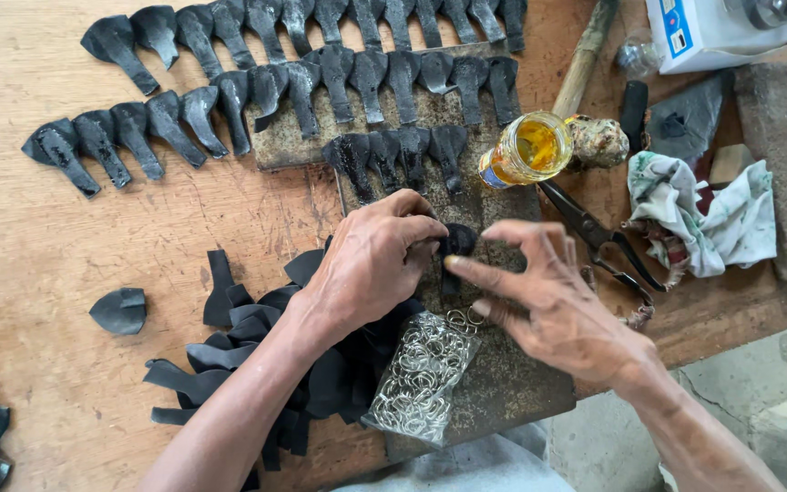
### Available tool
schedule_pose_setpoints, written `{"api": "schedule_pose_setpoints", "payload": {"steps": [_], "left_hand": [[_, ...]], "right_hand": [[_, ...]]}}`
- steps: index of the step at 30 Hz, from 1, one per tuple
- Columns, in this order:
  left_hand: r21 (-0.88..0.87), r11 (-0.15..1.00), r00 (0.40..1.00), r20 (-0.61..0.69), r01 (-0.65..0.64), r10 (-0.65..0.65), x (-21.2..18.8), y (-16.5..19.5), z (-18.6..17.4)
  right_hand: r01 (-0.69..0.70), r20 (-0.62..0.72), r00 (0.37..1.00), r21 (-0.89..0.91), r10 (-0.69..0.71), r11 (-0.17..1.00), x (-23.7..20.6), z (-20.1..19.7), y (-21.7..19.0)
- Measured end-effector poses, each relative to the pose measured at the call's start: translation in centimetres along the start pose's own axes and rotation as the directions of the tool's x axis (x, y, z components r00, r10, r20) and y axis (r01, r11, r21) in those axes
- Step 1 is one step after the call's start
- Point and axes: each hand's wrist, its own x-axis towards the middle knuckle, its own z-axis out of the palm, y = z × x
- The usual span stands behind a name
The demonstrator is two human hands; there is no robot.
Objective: The person applies glue from a jar onto cut black rubber pieces, folds and presses the pieces together, and threads metal rings through them to form keychains, setting finished ones aside on the workbench.
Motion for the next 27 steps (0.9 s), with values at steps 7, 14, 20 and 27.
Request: {"api": "schedule_pose_setpoints", "payload": {"steps": [7,14,20,27], "left_hand": [[-0.035,0.997,0.998,-0.022,0.065,-0.066,0.2,0.2,0.1],[-0.030,0.995,0.996,-0.025,0.091,-0.091,0.3,0.3,0.0],[-0.021,0.997,0.996,-0.040,0.080,-0.080,0.4,0.1,0.2],[-0.019,1.000,0.995,-0.102,0.017,-0.019,0.3,0.1,0.1]], "right_hand": [[0.198,-0.011,0.977,-0.304,-0.211,0.932,-1.0,0.4,0.6],[0.267,0.029,0.961,-0.336,-0.274,0.903,-1.3,0.4,1.4],[0.245,0.084,0.969,-0.374,-0.231,0.895,-1.0,-0.4,1.2],[0.203,0.067,0.979,-0.357,-0.192,0.912,-0.2,-0.8,0.6]]}}
